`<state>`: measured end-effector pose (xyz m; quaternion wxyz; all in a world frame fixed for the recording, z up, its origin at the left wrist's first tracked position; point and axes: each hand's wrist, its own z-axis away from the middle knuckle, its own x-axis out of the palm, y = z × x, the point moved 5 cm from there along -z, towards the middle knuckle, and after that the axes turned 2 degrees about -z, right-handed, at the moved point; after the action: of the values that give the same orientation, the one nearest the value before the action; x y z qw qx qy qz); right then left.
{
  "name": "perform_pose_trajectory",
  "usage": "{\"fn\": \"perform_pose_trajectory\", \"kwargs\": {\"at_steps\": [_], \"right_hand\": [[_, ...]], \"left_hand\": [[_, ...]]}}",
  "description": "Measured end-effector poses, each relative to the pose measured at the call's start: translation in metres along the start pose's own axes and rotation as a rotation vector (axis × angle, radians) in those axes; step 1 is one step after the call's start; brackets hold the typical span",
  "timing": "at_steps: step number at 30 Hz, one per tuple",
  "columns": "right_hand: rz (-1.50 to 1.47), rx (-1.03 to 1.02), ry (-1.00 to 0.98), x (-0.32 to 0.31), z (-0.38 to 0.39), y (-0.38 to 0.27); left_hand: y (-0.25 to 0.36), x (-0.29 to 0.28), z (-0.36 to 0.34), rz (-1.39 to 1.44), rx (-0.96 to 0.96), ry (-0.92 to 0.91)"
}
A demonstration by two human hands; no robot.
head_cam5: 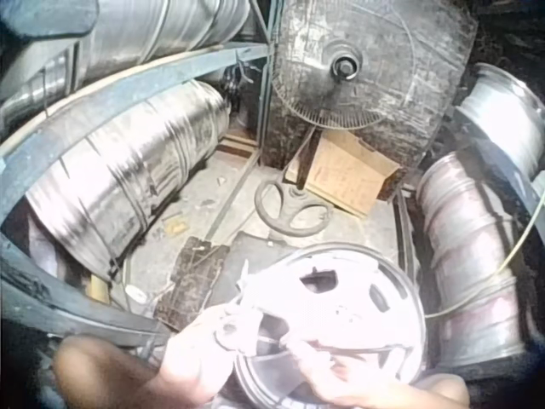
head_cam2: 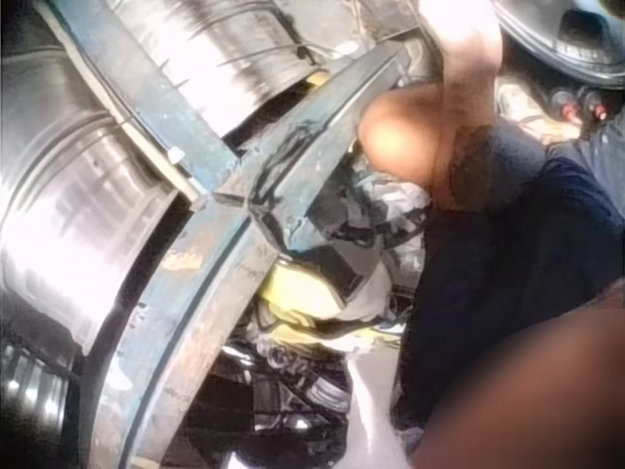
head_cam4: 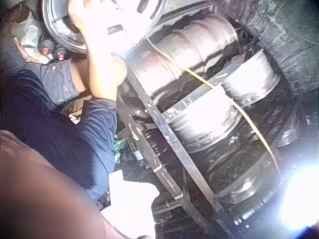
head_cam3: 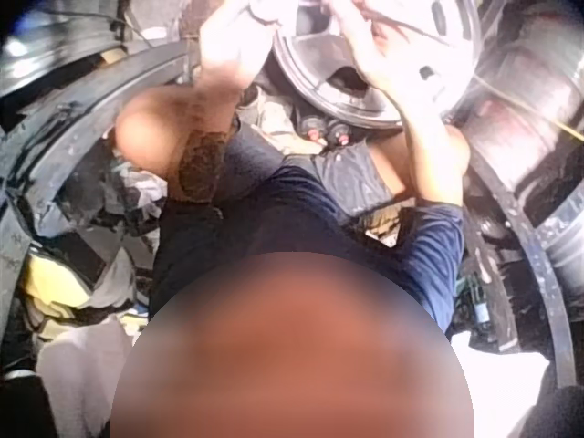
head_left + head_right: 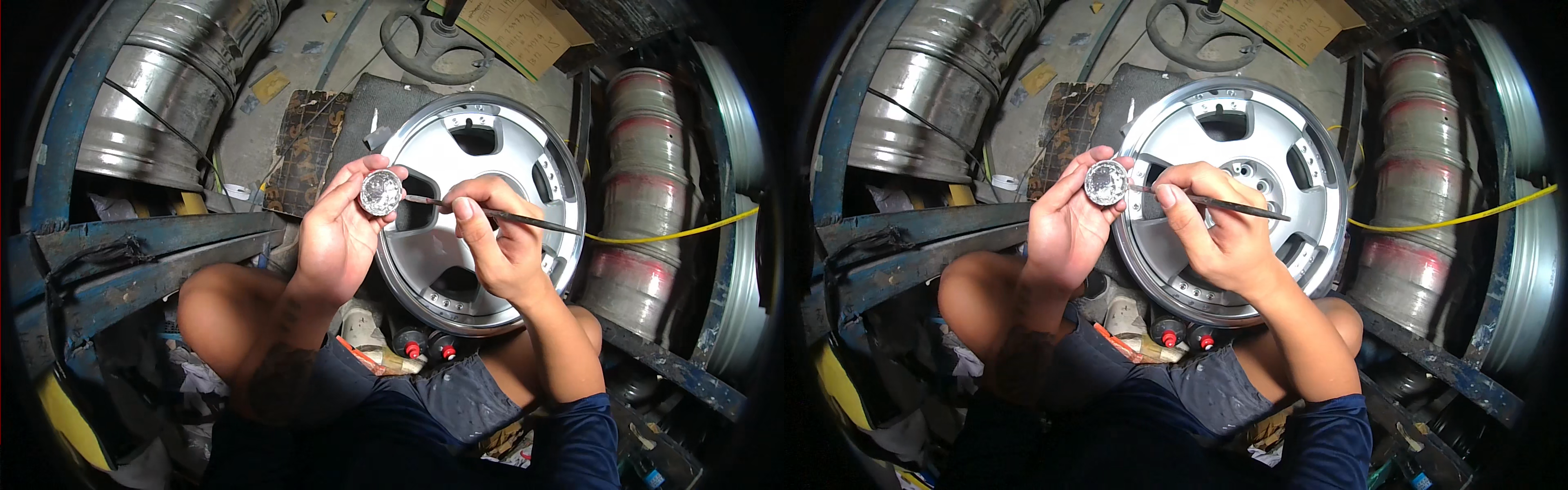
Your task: Painting and detailing an automotive wheel rim using a small brush and paint.
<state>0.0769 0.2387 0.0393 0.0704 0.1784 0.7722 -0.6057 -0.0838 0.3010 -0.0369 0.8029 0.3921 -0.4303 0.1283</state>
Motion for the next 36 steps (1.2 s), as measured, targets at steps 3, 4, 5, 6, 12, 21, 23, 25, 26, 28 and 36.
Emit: {"fn": "perform_pose_trajectory", "kwargs": {"at_steps": [3, 4, 5, 6, 12, 21, 23, 25, 26, 28, 36], "right_hand": [[0.01, 0.009, -0.014, 0.004, 0.0, 0.0], [0.012, 0.008, -0.019, 0.006, 0.0, 0.0], [0.01, 0.008, -0.023, 0.007, 0.0, 0.0], [0.037, -0.013, -0.027, 0.009, -0.001, 0.0], [0.117, -0.034, -0.064, 0.015, -0.003, -0.001], [-0.295, 0.293, 0.127, 0.013, 0.002, 0.018], [-0.493, 0.41, 0.236, 0.012, 0.003, 0.033], [-0.544, 0.453, 0.256, 0.016, 0.007, 0.052], [-0.501, 0.5, 0.24, 0.02, 0.011, 0.063], [-0.275, 0.564, 0.158, 0.025, 0.018, 0.081], [0.236, 0.42, -0.024, 0.048, 0.012, 0.096]], "left_hand": [[0.002, 0.001, 0.001, -0.008, 0.004, -0.013], [0.002, 0.001, 0.001, -0.007, 0.007, -0.01], [0.002, 0.002, 0.001, -0.018, 0.007, -0.017], [0.002, 0.002, 0.002, -0.029, 0.008, -0.026], [0.002, 0.002, 0.001, -0.041, 0.019, -0.002], [0.005, -0.004, -0.001, -0.045, 0.061, 0.028], [0.008, -0.01, -0.003, -0.045, 0.082, 0.074], [0.013, -0.017, -0.002, -0.019, 0.12, 0.147], [0.015, -0.017, -0.002, -0.011, 0.122, 0.166], [0.014, -0.014, -0.005, 0.008, 0.121, 0.153], [0.019, -0.013, -0.003, 0.048, 0.146, 0.135]]}}
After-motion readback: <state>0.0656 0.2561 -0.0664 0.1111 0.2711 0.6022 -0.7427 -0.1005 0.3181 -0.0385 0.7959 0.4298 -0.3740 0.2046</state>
